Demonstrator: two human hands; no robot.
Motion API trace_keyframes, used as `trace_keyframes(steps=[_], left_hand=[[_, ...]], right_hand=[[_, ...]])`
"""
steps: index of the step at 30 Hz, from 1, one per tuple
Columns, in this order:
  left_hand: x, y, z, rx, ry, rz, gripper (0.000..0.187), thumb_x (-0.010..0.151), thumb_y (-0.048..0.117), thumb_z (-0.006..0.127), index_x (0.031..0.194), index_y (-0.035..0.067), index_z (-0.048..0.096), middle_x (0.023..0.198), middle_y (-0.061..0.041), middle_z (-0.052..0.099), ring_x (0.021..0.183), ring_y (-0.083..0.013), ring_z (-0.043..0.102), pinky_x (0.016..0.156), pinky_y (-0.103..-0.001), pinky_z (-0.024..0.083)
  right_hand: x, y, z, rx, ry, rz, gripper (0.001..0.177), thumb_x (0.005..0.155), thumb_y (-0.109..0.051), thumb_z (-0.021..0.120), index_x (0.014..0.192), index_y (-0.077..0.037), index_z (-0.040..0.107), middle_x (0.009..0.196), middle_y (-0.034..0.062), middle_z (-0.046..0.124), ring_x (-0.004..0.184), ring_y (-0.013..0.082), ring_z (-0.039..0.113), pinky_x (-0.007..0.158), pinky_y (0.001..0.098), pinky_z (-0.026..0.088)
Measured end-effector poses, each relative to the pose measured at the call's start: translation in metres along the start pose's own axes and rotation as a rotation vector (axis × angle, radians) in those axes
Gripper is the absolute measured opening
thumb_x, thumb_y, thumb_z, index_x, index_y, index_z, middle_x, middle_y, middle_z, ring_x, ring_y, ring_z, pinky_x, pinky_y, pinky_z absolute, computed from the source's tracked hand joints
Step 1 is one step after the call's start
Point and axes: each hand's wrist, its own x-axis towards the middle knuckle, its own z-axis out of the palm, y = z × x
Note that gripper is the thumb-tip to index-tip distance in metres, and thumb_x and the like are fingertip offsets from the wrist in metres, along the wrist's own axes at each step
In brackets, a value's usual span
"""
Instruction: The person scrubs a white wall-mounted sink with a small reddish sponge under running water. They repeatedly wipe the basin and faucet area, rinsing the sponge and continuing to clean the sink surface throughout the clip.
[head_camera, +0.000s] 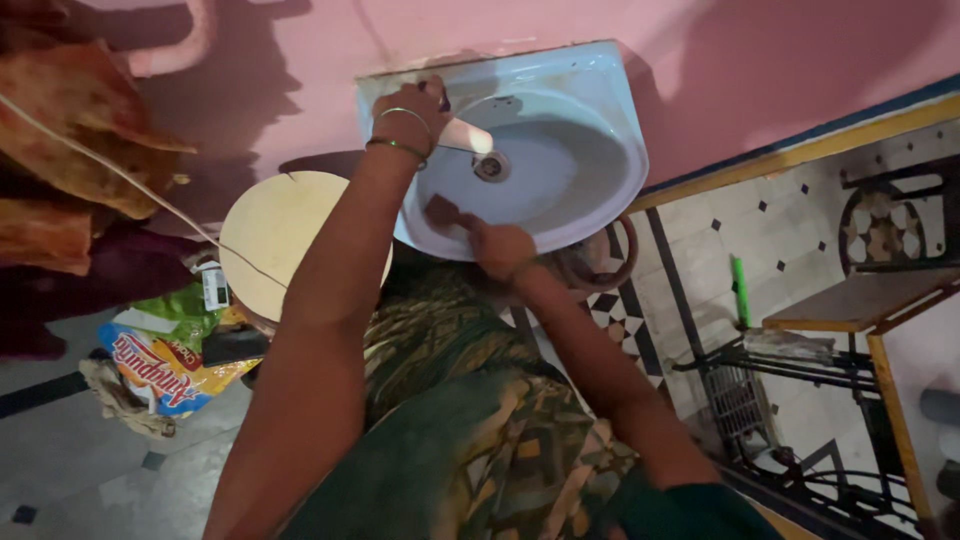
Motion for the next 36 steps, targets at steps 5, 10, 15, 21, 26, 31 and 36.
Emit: trace_keyframes(steps=[5, 10, 15, 21, 26, 31, 36], left_hand=[[-0.010, -0.001, -0.006, -0.005, 0.016, 0.025, 0.051, 0.101, 0.047, 0.060, 0.139, 0.015, 0.051, 0.119, -0.020, 0.069, 0.105, -0.0397, 0.070, 0.084, -0.052, 0.055], [-0.011, 0.001, -0.013, 0.007, -0.037, 0.021, 0.054, 0.100, 0.047, 0.058, 0.141, 0.014, 0.045, 0.120, -0.022, 0.066, 0.105, -0.0421, 0.068, 0.085, -0.055, 0.052], [-0.018, -0.001, -0.022, 0.007, -0.069, 0.023, 0.053, 0.103, 0.047, 0.056, 0.140, 0.011, 0.044, 0.123, -0.024, 0.066, 0.108, -0.0434, 0.068, 0.090, -0.055, 0.052], [-0.022, -0.001, -0.029, 0.042, -0.081, 0.034, 0.055, 0.102, 0.047, 0.057, 0.141, 0.012, 0.042, 0.125, -0.024, 0.063, 0.112, -0.0430, 0.065, 0.088, -0.056, 0.052], [-0.021, 0.001, -0.034, 0.080, -0.107, -0.003, 0.060, 0.100, 0.048, 0.057, 0.144, 0.012, 0.039, 0.127, -0.025, 0.061, 0.110, -0.0444, 0.065, 0.088, -0.056, 0.052], [-0.023, -0.001, -0.030, 0.090, -0.094, -0.017, 0.055, 0.104, 0.047, 0.054, 0.144, 0.012, 0.041, 0.126, -0.025, 0.062, 0.108, -0.0446, 0.067, 0.087, -0.057, 0.053], [-0.025, 0.001, -0.030, 0.112, -0.068, -0.016, 0.056, 0.104, 0.047, 0.055, 0.144, 0.011, 0.041, 0.125, -0.025, 0.062, 0.106, -0.0447, 0.068, 0.085, -0.056, 0.054]], right_hand=[[-0.015, 0.011, 0.008, 0.018, -0.085, 0.062, 0.054, 0.102, -0.020, 0.042, 0.155, -0.028, 0.036, 0.091, 0.0228, 0.072, 0.081, 0.0448, 0.069, 0.070, 0.0573, 0.051], [-0.090, 0.071, 0.021, 0.109, 0.289, 0.101, 0.063, 0.101, -0.022, 0.047, 0.161, -0.028, 0.032, 0.119, 0.0194, 0.070, 0.092, 0.0360, 0.073, 0.076, 0.0475, 0.057], [-0.129, 0.144, 0.034, 0.163, 0.454, 0.577, 0.061, 0.113, -0.030, 0.046, 0.171, -0.021, 0.029, 0.135, 0.0150, 0.068, 0.109, 0.0322, 0.070, 0.090, 0.0464, 0.058], [-0.101, 0.139, 0.120, 1.123, 0.960, 0.497, 0.054, 0.116, -0.034, 0.046, 0.166, -0.020, 0.035, 0.120, 0.0135, 0.062, 0.097, 0.0280, 0.063, 0.081, 0.0429, 0.053], [-0.079, 0.139, 0.169, 1.731, 0.897, 0.394, 0.048, 0.119, -0.038, 0.046, 0.162, -0.018, 0.040, 0.107, 0.0122, 0.057, 0.087, 0.0246, 0.057, 0.073, 0.0400, 0.048], [-0.052, 0.262, 0.132, 1.330, 0.904, 0.461, 0.045, 0.121, -0.041, 0.046, 0.159, -0.017, 0.046, 0.094, 0.0110, 0.052, 0.077, 0.0211, 0.051, 0.066, 0.0371, 0.043], [-0.065, 0.249, 0.134, 1.546, 0.861, 0.688, 0.053, 0.118, -0.036, 0.037, 0.167, -0.017, 0.042, 0.102, 0.0208, 0.054, 0.070, 0.0318, 0.048, 0.055, 0.0443, 0.040]])
